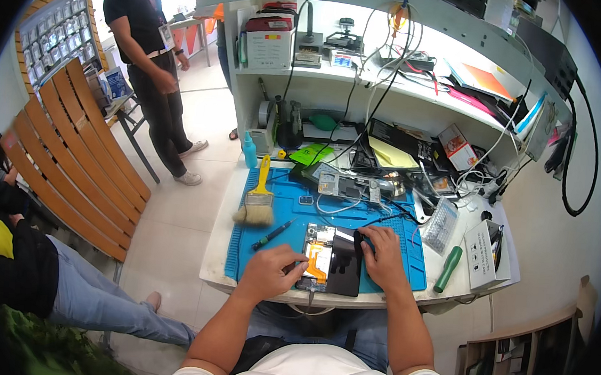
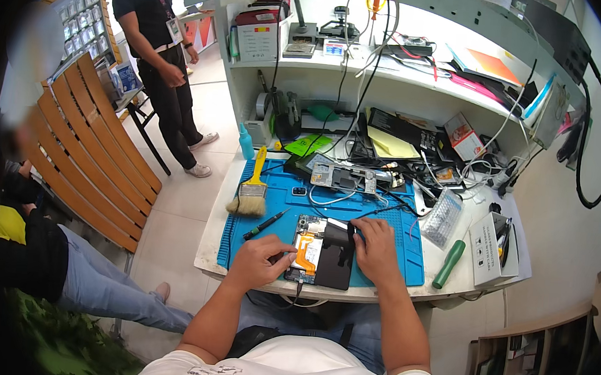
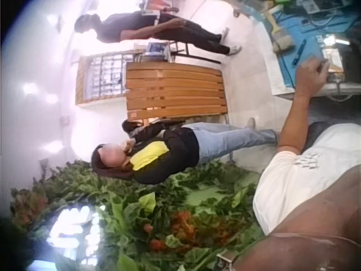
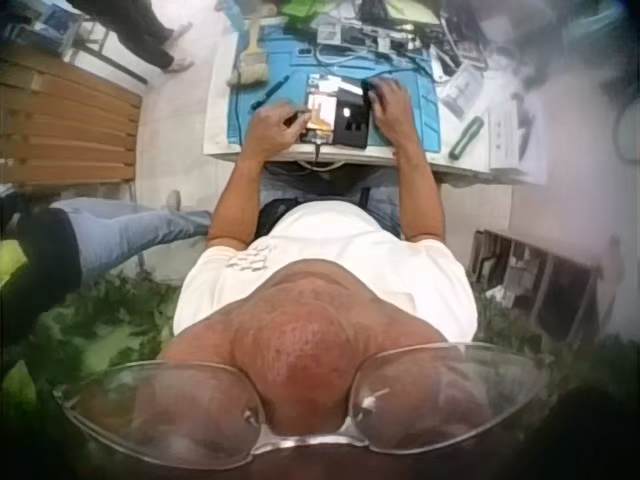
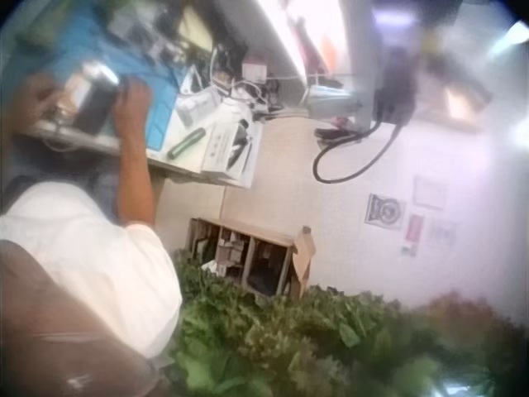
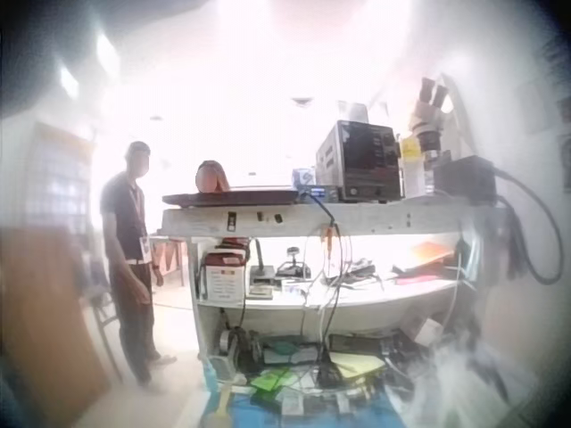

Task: The person is repairing a mobile phone by hand and using a screwdriver. They handle a phone screen, a battery, and various internal components while working on a blue repair mat.

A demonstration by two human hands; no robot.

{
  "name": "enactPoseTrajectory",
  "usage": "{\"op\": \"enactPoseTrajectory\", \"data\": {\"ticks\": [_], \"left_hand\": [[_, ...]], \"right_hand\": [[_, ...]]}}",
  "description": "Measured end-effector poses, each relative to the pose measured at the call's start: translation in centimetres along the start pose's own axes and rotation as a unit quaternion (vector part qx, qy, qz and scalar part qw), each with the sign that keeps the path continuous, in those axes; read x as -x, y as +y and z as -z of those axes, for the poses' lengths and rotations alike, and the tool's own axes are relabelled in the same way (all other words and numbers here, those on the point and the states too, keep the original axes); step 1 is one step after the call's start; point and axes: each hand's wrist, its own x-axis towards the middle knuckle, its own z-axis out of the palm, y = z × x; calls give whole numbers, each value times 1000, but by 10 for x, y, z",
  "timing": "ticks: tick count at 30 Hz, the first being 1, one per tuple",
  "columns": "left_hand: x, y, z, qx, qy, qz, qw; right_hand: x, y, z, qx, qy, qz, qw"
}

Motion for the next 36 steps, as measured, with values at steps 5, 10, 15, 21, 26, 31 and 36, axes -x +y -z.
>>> {"op": "enactPoseTrajectory", "data": {"ticks": [5, 10, 15, 21, 26, 31, 36], "left_hand": [[3, -6, -3, 1, 14, -18, 1000], [3, -4, -2, 4, 12, -8, 1000], [3, -4, -2, 4, 15, -19, 1000], [2, 1, 3, 2, -10, 1, 1000], [2, -1, 1, 4, -5, -2, 1000], [3, -3, 0, 3, 4, -12, 1000], [3, -3, 0, -2, 6, -15, 1000]], "right_hand": [[-1, -4, 2, -22, -22, -25, 999], [0, -3, 2, -15, -12, -17, 1000], [-1, -5, 2, -17, -10, -19, 1000], [0, -5, 3, -12, -10, -18, 1000], [-1, -3, 2, -10, -10, -15, 1000], [-1, -6, 4, -15, -7, -17, 1000], [-1, -4, 2, -12, -5, -9, 1000]]}}
